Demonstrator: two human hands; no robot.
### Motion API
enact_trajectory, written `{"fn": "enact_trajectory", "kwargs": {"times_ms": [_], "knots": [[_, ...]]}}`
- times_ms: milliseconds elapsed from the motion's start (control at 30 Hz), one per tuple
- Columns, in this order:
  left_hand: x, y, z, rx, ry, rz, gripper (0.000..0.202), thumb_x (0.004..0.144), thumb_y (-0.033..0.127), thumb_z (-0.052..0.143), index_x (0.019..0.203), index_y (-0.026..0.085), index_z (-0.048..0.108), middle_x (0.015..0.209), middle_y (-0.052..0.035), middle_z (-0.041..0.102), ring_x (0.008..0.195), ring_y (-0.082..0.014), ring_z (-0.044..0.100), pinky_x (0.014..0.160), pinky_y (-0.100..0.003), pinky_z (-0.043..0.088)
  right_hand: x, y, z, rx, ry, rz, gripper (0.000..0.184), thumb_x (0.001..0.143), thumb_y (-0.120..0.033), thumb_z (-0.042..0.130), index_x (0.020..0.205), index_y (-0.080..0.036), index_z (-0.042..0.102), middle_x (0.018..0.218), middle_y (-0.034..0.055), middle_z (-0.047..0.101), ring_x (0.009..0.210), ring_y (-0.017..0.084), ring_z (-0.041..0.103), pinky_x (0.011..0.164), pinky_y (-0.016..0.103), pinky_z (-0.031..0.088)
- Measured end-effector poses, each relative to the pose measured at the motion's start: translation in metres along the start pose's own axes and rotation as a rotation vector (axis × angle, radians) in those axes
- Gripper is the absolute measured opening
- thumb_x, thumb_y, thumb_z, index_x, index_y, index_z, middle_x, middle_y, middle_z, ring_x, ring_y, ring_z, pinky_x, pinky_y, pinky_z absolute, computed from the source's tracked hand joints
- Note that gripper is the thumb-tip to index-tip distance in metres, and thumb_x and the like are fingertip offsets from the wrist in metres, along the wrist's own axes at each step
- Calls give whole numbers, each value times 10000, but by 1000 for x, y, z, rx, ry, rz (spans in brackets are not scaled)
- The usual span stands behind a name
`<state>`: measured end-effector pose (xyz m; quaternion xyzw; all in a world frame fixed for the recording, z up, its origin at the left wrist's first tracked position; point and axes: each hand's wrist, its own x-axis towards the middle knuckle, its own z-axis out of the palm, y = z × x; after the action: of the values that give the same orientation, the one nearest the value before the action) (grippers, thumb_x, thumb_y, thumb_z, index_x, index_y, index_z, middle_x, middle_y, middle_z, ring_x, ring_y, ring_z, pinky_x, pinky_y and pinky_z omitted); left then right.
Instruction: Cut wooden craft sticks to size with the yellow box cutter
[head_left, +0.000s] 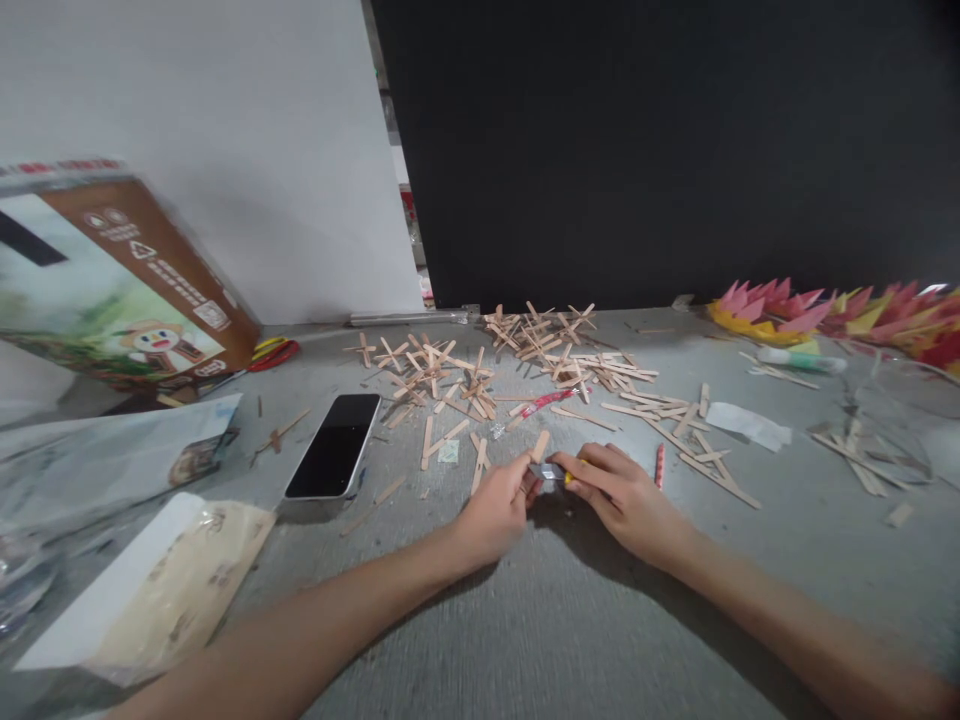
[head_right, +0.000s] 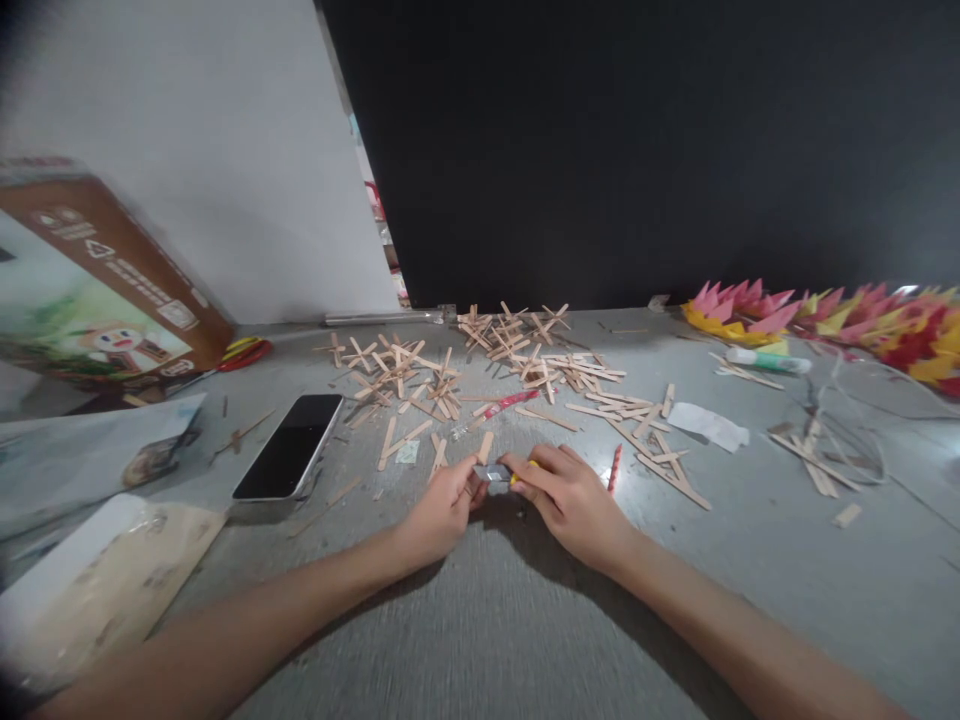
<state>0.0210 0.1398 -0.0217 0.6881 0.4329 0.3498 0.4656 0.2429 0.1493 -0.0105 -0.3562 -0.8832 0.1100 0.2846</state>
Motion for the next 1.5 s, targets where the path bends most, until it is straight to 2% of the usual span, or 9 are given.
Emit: {"fn": "enact_trajectory", "kwargs": {"times_ms": [233, 600, 700, 800, 967, 1133, 1300, 1400, 1500], "knots": [[1, 1, 1, -37, 19, 26, 102, 887, 124, 444, 827, 204, 465, 644, 51, 424, 589, -118, 378, 593, -227, 328, -2, -1, 1, -14, -17, 25, 344, 1094, -286, 427, 1392, -267, 598, 935, 60, 638, 864, 223, 599, 783, 367, 478], [1, 5, -2, -46, 12, 65, 112, 866, 130, 438, 790, 211, 427, 646, 50, 406, 605, -120, 348, 590, -241, 293, -3, -3, -4, 34, -35, 95, 296, 1102, -305, 386, 1242, -238, 638, 950, 54, 710, 857, 203, 680, 763, 323, 521], [1, 7, 0, -104, 11, 21, 181, 938, 208, 452, 770, 220, 385, 647, 50, 399, 607, -116, 359, 598, -237, 325, -5, 2, -3, 48, 35, 99, 302, 1101, -272, 362, 1238, -220, 625, 1028, 73, 751, 906, 202, 718, 794, 320, 542], [1, 8, 1, -177, 31, -42, 318, 1018, 380, 438, 755, 227, 343, 658, 49, 389, 614, -111, 372, 612, -234, 362, -7, 6, -4, 50, 137, 101, 312, 1095, -250, 346, 1237, -212, 621, 1096, 91, 763, 966, 204, 734, 831, 318, 557], [1, 8, 2, -255, 13, -52, 415, 1002, 536, 489, 763, 226, 351, 703, 47, 390, 647, -111, 373, 633, -234, 378, -5, 3, -5, -26, 38, 39, 315, 1097, -268, 365, 1253, -209, 633, 926, 62, 734, 800, 191, 706, 746, 306, 537], [1, 10, 0, -258, -7, -23, 484, 1018, 643, 388, 813, 206, 425, 722, 43, 393, 636, -115, 345, 613, -254, 330, -1, 2, -4, -72, -6, 22, 294, 1100, -289, 388, 1247, -213, 631, 924, 66, 707, 818, 203, 691, 726, 309, 511], [-1, 10, -2, -259, -27, -29, 515, 1020, 675, 362, 819, 205, 422, 718, 45, 391, 636, -116, 345, 614, -259, 312, -2, 3, -6, -51, -24, 57, 279, 1105, -284, 372, 1238, -216, 607, 959, 60, 731, 838, 195, 702, 752, 306, 511], [-1, 11, -2, -296, -40, -36, 509, 1022, 670, 370, 830, 202, 427, 725, 47, 385, 635, -114, 337, 612, -256, 304, -1, 3, -8, -62, -48, 98, 250, 1100, -300, 391, 1214, -221, 599, 917, 42, 756, 774, 190, 717, 693, 295, 505], [-1, 10, -2, -327, -45, -46, 506, 1019, 671, 383, 828, 204, 423, 725, 49, 382, 629, -110, 332, 609, -253, 303, 2, 2, -10, -94, -52, 81, 267, 1101, -295, 377, 1201, -227, 615, 890, 40, 766, 745, 193, 730, 654, 293, 499]]}}
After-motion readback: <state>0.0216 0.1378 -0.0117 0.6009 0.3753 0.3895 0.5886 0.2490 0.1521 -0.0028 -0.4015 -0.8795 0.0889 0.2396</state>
